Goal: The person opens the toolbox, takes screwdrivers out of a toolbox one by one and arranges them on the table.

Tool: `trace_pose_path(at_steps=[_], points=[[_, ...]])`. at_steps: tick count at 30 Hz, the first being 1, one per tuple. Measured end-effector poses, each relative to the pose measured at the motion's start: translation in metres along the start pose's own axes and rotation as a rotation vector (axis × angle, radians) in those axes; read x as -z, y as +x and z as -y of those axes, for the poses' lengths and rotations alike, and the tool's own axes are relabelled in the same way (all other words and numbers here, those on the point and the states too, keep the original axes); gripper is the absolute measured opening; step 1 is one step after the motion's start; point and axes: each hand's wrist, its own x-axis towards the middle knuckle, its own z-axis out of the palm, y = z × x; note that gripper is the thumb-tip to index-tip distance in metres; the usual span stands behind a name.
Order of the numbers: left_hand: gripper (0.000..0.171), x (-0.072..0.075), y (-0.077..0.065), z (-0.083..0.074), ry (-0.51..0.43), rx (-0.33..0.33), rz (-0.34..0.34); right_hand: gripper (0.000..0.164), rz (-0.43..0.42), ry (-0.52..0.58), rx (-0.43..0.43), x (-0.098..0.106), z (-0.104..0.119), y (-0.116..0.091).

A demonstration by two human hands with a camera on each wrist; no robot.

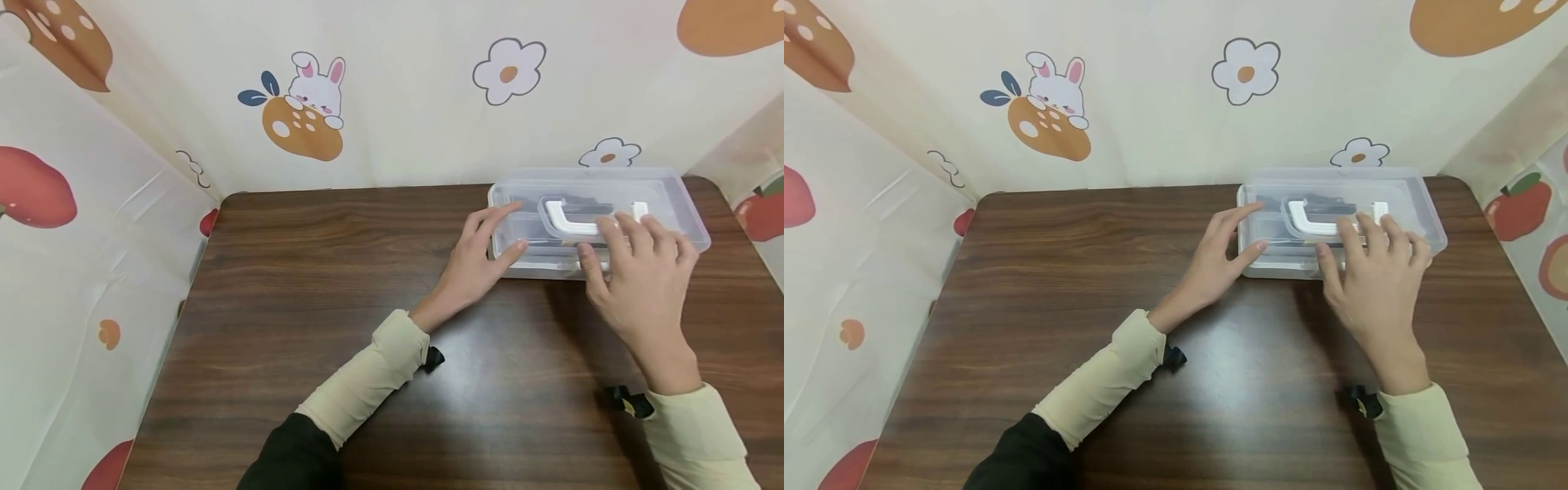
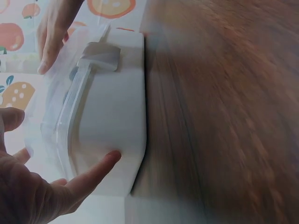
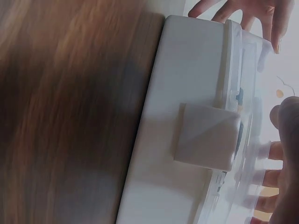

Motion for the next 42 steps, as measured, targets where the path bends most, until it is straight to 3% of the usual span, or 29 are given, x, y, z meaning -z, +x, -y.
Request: trace_pose_path(at_steps=[13,22,29,42], points=[[0.055,0.034,-0.02,0.018,-0.029,-0.033,-0.047,0.067,0.051,0.03,0.02,-0.015,0.034,0.005],[0.053,0.062,-0.033,0.034,-0.051,-0.021,-0.092,0.06,0.114,0.036,0.064,-0.026,0.061,0.012],[0.053,0.083,-0.041,0.048,-0.07,-0.038,-0.12,0.053,0.099,0.03,0.103,-0.037,0.085,0.018],[0.053,0.116,-0.061,0.063,-0.083,0.009,-0.15,0.052,0.118,0.033,0.154,-0.051,0.121,0.02]])
